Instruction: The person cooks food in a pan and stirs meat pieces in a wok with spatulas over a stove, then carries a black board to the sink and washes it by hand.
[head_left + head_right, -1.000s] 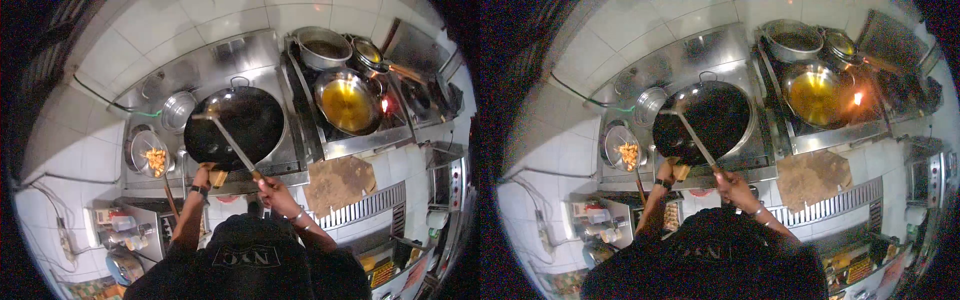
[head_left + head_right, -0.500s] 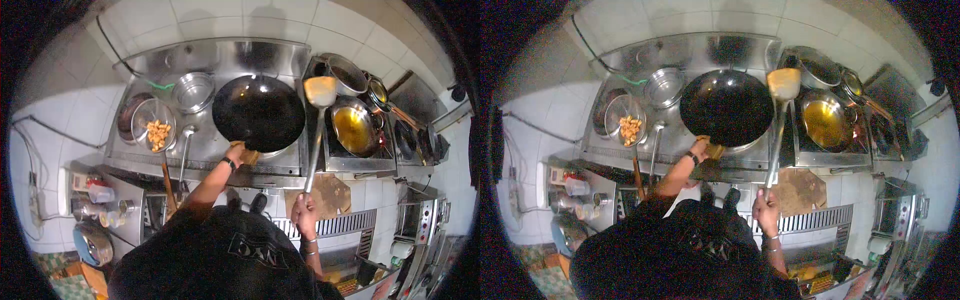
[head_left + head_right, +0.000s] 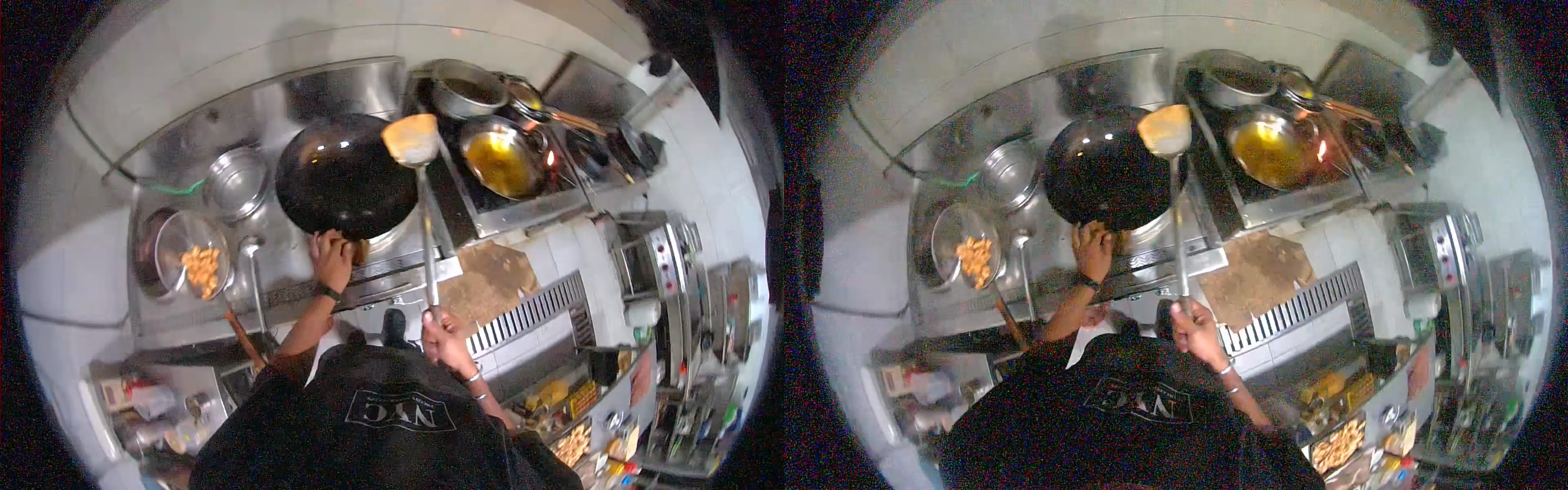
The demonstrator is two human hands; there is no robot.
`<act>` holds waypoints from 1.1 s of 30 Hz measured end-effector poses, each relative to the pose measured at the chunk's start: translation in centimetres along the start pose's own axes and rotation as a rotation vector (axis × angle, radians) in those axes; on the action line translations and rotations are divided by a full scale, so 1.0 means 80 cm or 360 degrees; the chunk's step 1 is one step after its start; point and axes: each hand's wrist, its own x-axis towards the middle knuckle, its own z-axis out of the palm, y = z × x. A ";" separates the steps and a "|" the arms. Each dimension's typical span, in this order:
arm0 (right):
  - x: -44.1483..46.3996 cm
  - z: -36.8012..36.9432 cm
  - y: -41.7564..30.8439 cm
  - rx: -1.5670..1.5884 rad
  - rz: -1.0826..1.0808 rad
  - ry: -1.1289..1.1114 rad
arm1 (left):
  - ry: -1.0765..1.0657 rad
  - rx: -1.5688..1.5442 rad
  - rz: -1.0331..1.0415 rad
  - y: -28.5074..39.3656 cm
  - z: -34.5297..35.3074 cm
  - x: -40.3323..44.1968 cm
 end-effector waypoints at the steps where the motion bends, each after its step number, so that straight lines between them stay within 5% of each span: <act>1: -0.006 0.004 -0.002 0.0046 0.0046 -0.0065 | -0.0052 0.0020 0.0119 0.000 -0.001 0.002; 9: -0.047 0.004 0.013 0.0338 0.0070 -0.0032 | -0.0290 -0.0045 0.0421 -0.053 0.038 0.001; 11: -0.075 0.010 0.012 0.0287 0.0068 0.0144 | -0.0912 -0.0034 0.0464 -0.047 0.018 0.025; 16: -0.134 -0.011 0.040 0.0400 0.0033 0.0316 | -0.1230 0.0061 0.0644 -0.061 0.030 0.057; 22: -0.202 -0.038 0.090 0.0993 -0.0086 0.0458 | -0.0876 -0.0368 0.0563 -0.046 0.026 0.051; 28: -0.240 -0.058 0.120 0.1406 -0.0264 0.0653 | -0.1194 -0.0064 0.0412 -0.063 0.054 0.039; 33: -0.258 -0.104 0.140 0.1918 -0.0361 0.0739 | -0.1158 -0.0007 0.0643 -0.080 0.057 0.056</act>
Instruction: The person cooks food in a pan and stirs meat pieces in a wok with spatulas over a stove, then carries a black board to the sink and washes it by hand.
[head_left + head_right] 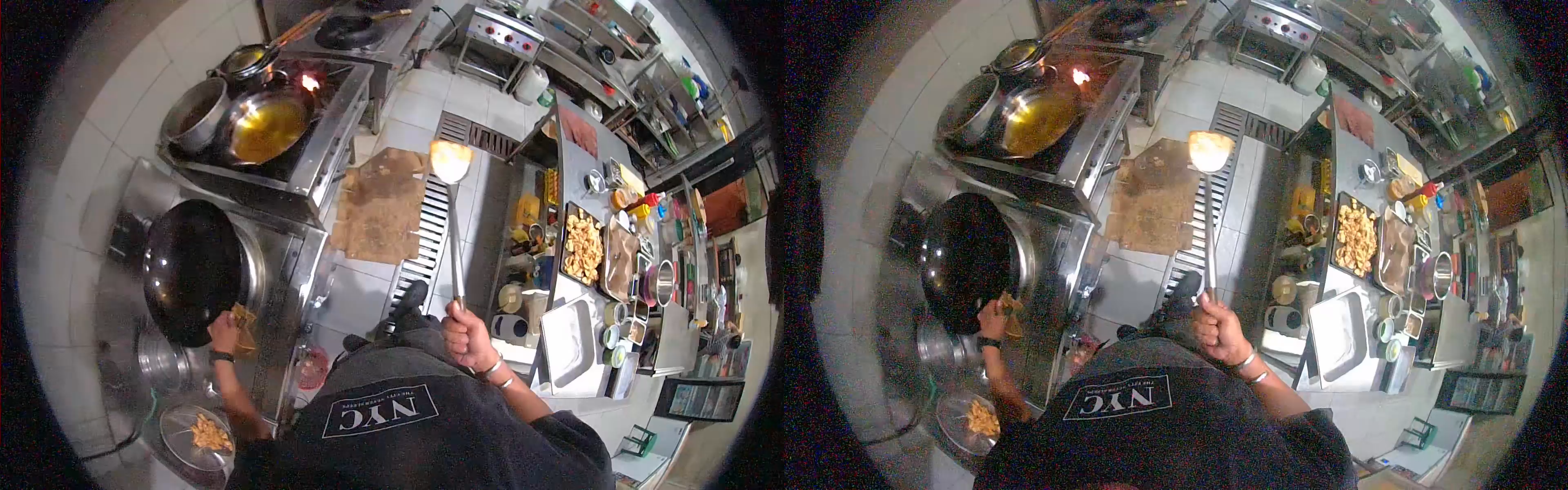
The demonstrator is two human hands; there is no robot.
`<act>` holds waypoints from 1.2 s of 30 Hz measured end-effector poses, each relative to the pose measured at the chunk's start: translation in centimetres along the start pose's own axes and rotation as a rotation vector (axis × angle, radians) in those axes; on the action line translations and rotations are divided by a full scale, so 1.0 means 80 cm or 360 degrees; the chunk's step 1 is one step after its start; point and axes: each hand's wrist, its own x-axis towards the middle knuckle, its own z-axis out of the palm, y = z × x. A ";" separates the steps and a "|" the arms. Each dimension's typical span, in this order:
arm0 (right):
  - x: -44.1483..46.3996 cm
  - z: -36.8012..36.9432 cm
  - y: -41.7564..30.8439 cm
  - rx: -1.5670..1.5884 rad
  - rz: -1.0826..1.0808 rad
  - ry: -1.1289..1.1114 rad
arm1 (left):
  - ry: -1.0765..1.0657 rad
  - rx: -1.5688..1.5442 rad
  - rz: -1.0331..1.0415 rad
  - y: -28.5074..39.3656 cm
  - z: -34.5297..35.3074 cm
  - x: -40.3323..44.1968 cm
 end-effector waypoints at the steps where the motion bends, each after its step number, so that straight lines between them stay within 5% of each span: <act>1: 0.002 -0.004 -0.009 0.0119 -0.0022 0.0006 | -0.0013 0.0011 0.0008 0.008 -0.008 -0.001; 3: 0.007 -0.015 -0.034 0.0095 -0.0067 0.0053 | -0.0235 0.0073 -0.0204 0.024 -0.030 0.005; 5: 0.018 -0.034 -0.062 0.0152 -0.0136 0.0000 | -0.0097 0.0303 -0.0190 0.045 -0.044 -0.003; 7: 0.025 -0.039 -0.093 0.0186 -0.0174 -0.0002 | -0.0219 -0.0100 -0.0239 0.059 -0.060 0.004; 13: 0.056 -0.059 -0.196 0.0124 -0.0291 0.0109 | -0.0084 0.0114 -0.0277 0.070 -0.052 0.004; 14: 0.062 -0.065 -0.213 0.0082 -0.0309 0.0125 | -0.0143 0.0106 -0.0476 0.076 -0.052 0.008; 19: 0.084 -0.079 -0.294 -0.0001 -0.0305 0.0276 | 0.0057 0.0243 -0.0506 0.162 -0.089 0.053; 21: 0.092 -0.079 -0.320 -0.0099 -0.0499 0.0453 | 0.0259 0.0020 -0.0302 0.192 -0.090 0.086; 23: 0.104 -0.097 -0.337 -0.0298 -0.0653 0.0440 | 0.0243 -0.0563 -0.0449 0.294 -0.085 0.130; 25: 0.132 -0.128 -0.354 -0.1521 -0.1344 0.1044 | 0.0162 -0.0575 -0.0271 0.385 -0.070 0.171; 28: 0.141 -0.101 -0.391 -0.1661 -0.1490 0.1222 | -0.0245 -0.0988 -0.0309 0.489 -0.024 0.218; 36: 0.223 -0.096 -0.491 -0.1768 -0.1793 0.1429 | -0.0901 -0.0899 0.0260 0.650 0.130 0.361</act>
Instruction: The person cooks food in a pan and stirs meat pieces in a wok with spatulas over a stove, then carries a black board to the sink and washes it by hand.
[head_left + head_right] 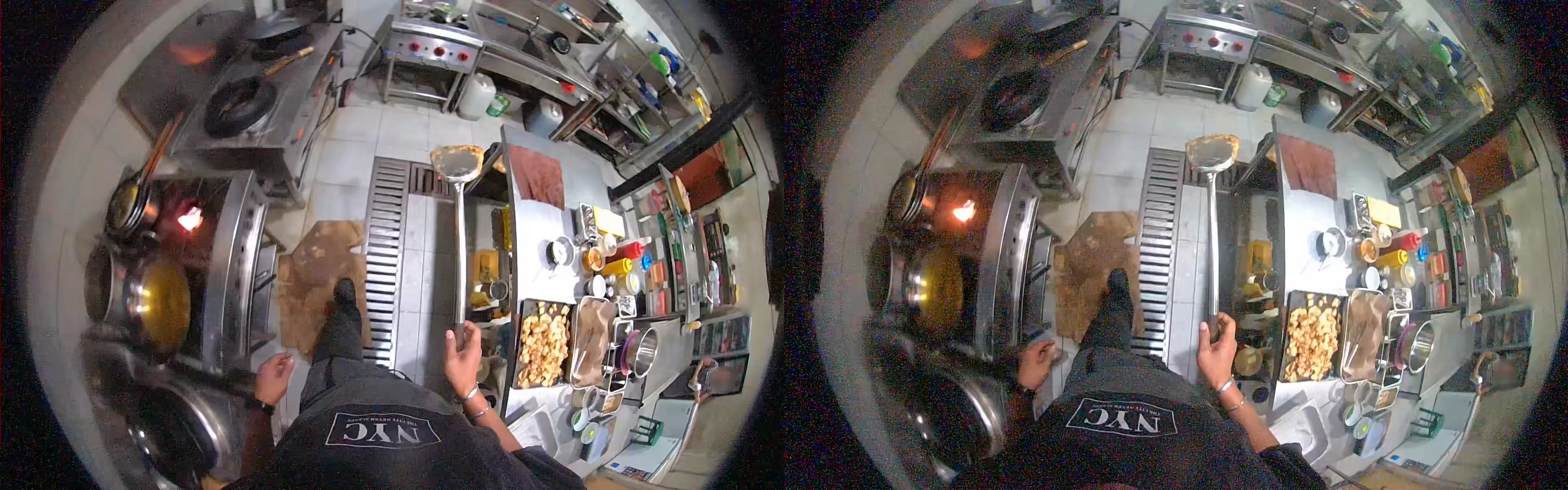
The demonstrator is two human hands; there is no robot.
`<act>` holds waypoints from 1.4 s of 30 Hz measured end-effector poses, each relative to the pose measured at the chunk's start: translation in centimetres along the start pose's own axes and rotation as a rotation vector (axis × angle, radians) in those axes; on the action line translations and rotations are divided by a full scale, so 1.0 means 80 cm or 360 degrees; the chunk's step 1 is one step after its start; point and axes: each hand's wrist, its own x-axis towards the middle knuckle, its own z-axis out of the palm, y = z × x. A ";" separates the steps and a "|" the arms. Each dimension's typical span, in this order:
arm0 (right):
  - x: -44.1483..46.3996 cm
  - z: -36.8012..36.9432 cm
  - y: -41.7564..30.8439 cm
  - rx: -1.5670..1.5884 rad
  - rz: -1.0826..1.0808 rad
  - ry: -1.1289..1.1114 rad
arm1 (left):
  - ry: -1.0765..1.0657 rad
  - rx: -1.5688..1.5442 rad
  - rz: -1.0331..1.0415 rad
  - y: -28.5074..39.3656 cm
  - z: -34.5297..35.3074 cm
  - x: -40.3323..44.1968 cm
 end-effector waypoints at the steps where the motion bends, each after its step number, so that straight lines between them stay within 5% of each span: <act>1: 0.016 0.011 -0.006 0.0038 0.0042 -0.0001 | -0.0015 0.0003 0.0023 0.013 0.003 0.033; 9: 0.177 0.109 -0.094 0.0018 0.0240 0.0098 | -0.0630 -0.0170 0.0456 0.192 -0.003 0.311; 11: 0.210 0.149 -0.082 0.0307 0.0171 0.0218 | -0.0855 -0.0184 0.0597 0.272 -0.001 0.361; 16: 0.283 0.195 -0.134 0.0898 0.0607 0.0078 | -0.1405 -0.0446 0.0809 0.396 0.037 0.431; 18: 0.320 0.223 -0.131 0.1008 0.0368 0.0226 | -0.1456 -0.0539 0.0731 0.416 0.048 0.454; 25: 0.463 0.240 -0.106 0.1210 0.0587 0.0153 | -0.1708 -0.0436 0.0593 0.459 0.047 0.613; 29: 0.558 0.233 -0.051 0.0487 0.0693 0.0005 | -0.1508 -0.0232 0.0561 0.434 0.042 0.746; 32: 0.629 0.225 -0.008 0.0287 0.0638 -0.0039 | -0.1110 -0.0006 0.0187 0.380 0.029 0.848; 35: 0.701 0.224 0.020 0.0374 0.0723 0.0014 | -0.0776 0.0578 0.0031 0.257 0.011 0.941; 39: 0.816 0.202 -0.006 0.0761 0.1082 -0.0041 | -0.0806 0.0685 -0.0326 0.241 0.004 0.996; 42: 0.884 0.189 -0.026 0.0715 0.0814 0.0105 | -0.0745 0.0379 -0.0222 0.169 0.037 1.035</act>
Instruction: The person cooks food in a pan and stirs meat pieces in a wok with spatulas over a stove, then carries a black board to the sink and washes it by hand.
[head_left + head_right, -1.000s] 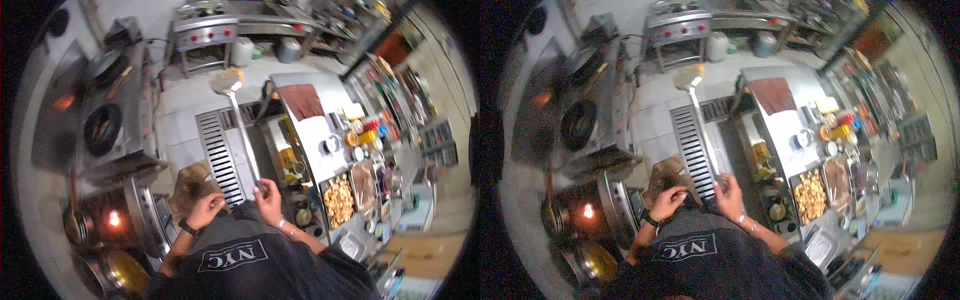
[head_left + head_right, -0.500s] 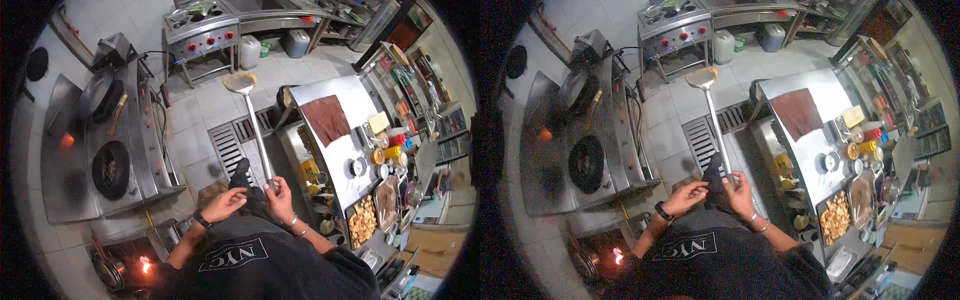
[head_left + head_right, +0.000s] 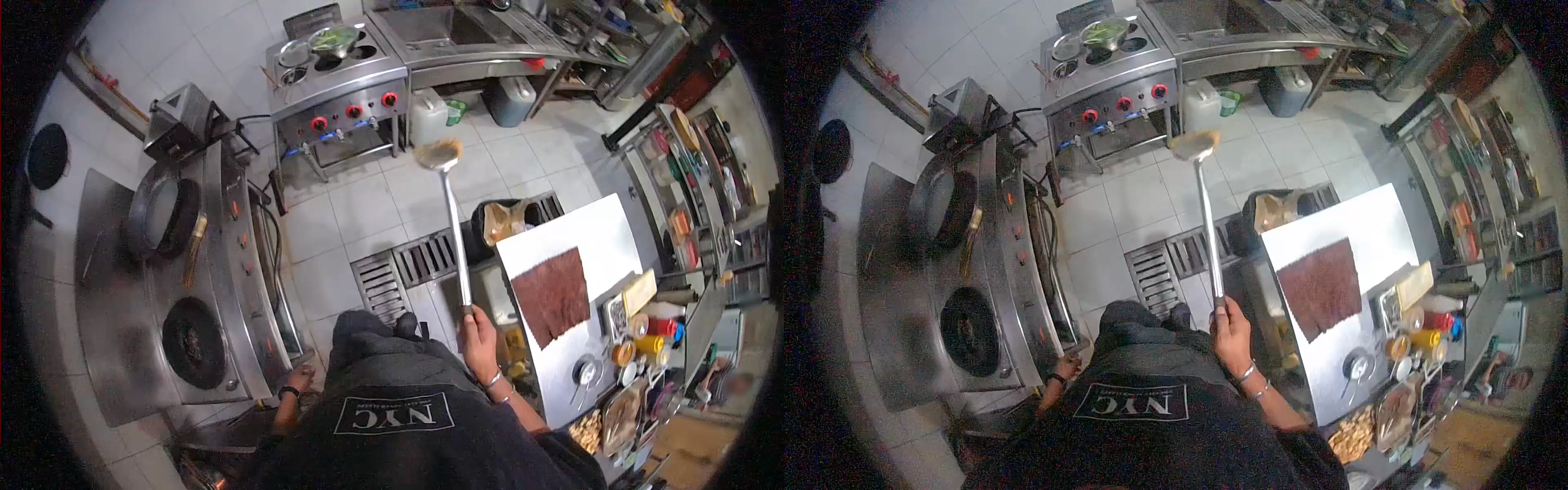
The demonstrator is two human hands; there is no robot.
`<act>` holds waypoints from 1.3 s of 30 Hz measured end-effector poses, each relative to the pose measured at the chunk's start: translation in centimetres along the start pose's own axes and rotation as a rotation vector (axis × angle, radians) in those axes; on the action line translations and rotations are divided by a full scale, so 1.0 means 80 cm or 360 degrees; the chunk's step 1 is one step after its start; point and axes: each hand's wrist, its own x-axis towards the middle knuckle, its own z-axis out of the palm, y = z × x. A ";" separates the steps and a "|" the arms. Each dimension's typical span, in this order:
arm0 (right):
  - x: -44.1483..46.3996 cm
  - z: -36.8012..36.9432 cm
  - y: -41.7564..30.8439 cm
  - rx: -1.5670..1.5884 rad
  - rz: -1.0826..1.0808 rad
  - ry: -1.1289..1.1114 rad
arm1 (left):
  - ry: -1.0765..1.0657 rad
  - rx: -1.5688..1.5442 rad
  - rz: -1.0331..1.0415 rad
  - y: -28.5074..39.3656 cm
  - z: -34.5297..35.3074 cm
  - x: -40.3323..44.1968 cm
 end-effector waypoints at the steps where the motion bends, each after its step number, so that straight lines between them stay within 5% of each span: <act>1: 0.014 0.006 -0.020 -0.0168 -0.0284 0.0124 | -0.0063 0.0014 -0.0053 0.003 0.002 0.006; 5: 0.095 0.028 -0.084 -0.0049 -0.0462 0.0275 | -0.0331 0.0085 -0.0214 0.019 0.008 0.031; 6: 0.119 0.013 -0.077 -0.0144 -0.0136 0.0130 | -0.0384 0.0103 -0.0220 0.029 0.008 0.045; 9: 0.197 0.004 -0.072 -0.0077 0.0040 0.0017 | -0.0496 0.0153 -0.0195 0.072 0.004 0.122; 11: 0.241 0.001 -0.082 -0.0478 -0.0036 0.0131 | -0.0539 0.0196 -0.0170 0.110 -0.005 0.191; 14: 0.311 0.023 -0.140 -0.0075 0.0501 0.0307 | -0.0602 0.0311 -0.0063 0.188 -0.041 0.314; 17: 0.386 0.015 -0.128 -0.0248 0.0135 0.0422 | -0.0567 0.0449 0.0123 0.283 -0.091 0.462; 22: 0.488 0.013 -0.216 -0.0228 0.0194 0.0582 | -0.0288 0.0215 0.0447 0.469 -0.169 0.715; 26: 0.552 -0.003 -0.238 -0.0379 0.0107 0.0631 | -0.0185 -0.0096 0.0282 0.730 -0.206 0.733; 29: 0.606 -0.028 -0.244 -0.0339 0.0115 0.0613 | -0.0183 -0.0101 0.0319 0.823 -0.189 0.760; 33: 0.688 -0.083 -0.250 -0.0139 0.0300 0.0510 | -0.0275 0.0143 0.0199 0.869 -0.140 0.784; 35: 0.746 -0.121 -0.254 -0.0219 0.0218 0.0455 | -0.0240 0.0591 0.0562 0.789 -0.100 0.856; 38: 0.813 -0.186 -0.246 -0.0281 0.0119 0.0392 | -0.0382 0.0672 0.0479 0.805 -0.080 0.796; 39: 0.829 -0.197 -0.334 -0.0254 0.0386 0.0278 | -0.0671 0.0581 0.0006 0.787 -0.058 0.820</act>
